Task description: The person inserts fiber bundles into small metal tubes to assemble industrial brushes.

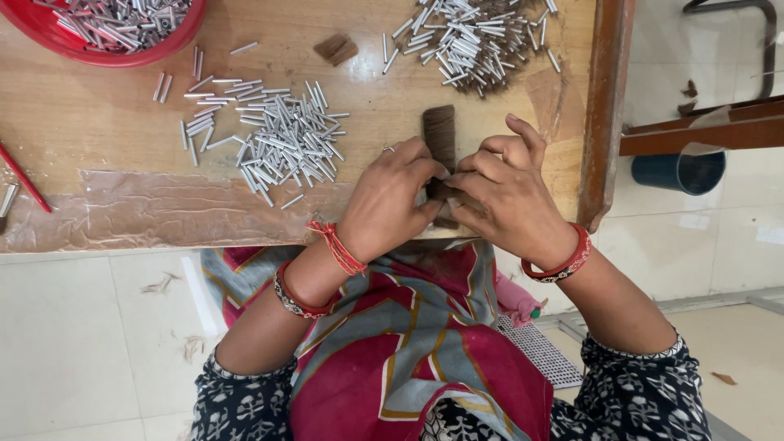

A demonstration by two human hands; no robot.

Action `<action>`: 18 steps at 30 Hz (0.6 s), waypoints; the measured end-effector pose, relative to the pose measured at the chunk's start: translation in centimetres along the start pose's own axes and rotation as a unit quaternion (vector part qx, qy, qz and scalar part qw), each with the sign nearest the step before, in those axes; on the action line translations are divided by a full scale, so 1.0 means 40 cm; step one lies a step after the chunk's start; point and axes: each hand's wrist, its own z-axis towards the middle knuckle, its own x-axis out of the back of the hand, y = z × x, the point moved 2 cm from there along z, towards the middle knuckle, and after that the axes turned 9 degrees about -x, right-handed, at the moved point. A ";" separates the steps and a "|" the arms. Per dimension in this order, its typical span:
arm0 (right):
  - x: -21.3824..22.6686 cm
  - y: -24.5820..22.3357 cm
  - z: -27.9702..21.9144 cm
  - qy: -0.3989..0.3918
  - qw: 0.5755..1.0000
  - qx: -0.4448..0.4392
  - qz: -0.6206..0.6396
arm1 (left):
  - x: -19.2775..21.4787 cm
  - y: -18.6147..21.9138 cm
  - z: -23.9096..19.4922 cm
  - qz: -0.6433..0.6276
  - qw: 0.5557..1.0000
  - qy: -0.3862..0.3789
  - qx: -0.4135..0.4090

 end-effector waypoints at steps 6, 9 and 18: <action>0.004 0.008 0.002 0.024 1.000 0.001 0.005 | -0.010 -0.010 0.006 0.019 1.000 -0.002 0.001; 0.041 0.010 -0.016 0.081 0.996 -0.016 0.026 | -0.011 -0.011 0.009 0.026 1.000 0.004 0.002; 0.089 -0.016 -0.086 0.090 0.996 -0.026 -0.010 | 0.028 0.022 0.003 0.044 0.996 0.076 -0.025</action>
